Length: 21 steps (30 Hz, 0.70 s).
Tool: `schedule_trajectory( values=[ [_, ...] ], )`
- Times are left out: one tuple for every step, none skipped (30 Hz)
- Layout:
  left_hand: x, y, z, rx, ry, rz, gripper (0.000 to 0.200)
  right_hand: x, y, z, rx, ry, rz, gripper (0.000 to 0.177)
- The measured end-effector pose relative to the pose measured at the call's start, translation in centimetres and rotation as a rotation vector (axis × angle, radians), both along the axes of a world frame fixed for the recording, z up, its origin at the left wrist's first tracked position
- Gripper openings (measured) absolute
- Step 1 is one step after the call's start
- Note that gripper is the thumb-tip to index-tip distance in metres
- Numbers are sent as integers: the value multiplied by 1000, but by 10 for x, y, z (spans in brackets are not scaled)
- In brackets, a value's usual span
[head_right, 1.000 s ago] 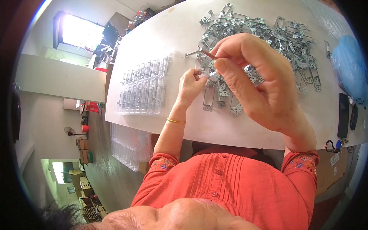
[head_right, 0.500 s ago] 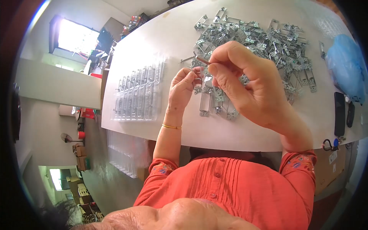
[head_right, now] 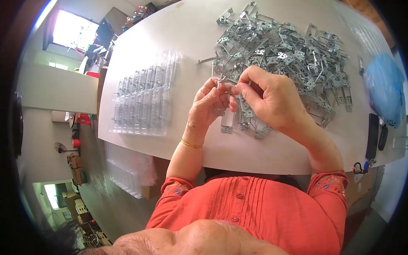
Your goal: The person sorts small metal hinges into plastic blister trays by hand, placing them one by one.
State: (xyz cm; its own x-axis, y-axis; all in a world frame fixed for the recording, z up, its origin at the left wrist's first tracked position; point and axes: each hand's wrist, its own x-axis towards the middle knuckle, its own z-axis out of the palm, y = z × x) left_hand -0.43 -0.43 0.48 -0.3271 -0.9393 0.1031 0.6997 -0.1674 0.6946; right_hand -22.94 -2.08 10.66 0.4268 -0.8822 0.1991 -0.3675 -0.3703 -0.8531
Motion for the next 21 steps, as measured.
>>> schedule_trajectory(
  values=[
    [-1,2,3,8,-2,-2,16,2,0,-1,34,26,7,5],
    [-1,3,4,14,-5,-6,17,4,-1,-3,23,21,11,5],
    [0,3,2,5,-21,-9,18,5,-1,-6,11,16,13,5],
    [1,2,0,-3,-37,-13,19,6,-1,-8,0,10,14,5],
    [2,2,-1,-11,-54,-18,20,6,-2,-8,11,19,14,5],
    [1,3,0,-6,-38,-22,21,6,-2,-7,22,28,15,5],
    [-1,4,4,-2,-22,-26,23,7,-2,-7,32,35,16,6],
    [-3,4,6,3,-7,-30,24,7,-2,-8,15,27,15,6],
    [-2,4,6,3,-15,-30,25,7,-2,-11,-2,19,14,6],
    [-1,4,5,3,-23,-30,26,8,-2,-13,-21,11,13,6],
    [0,3,5,2,-31,-29,27,7,-2,-11,-7,33,14,6],
    [0,4,6,-3,-52,-17,28,6,-2,-7,6,54,16,6],
    [0,4,7,-8,-74,-4,29,6,-1,-5,19,75,18,6],
    [0,5,7,-12,-96,7,31,6,-1,-5,11,75,20,6],
    [2,4,6,-20,-123,11,33,6,-1,-6,4,76,21,6],
    [3,4,4,-27,-149,13,36,5,0,-6,-4,77,21,7],
    [3,4,3,-35,-175,15,38,6,0,-9,4,32,16,8],
    [2,4,2,-23,-194,15,42,9,1,-15,11,-12,12,8],
    [1,6,2,-11,-214,15,47,10,1,-18,18,-58,9,9],
    [0,6,2,0,-235,16,51,9,1,-18,28,-48,19,11],
    [1,6,2,0,-262,11,52,9,0,-18,40,-39,30,12]
  ],
)
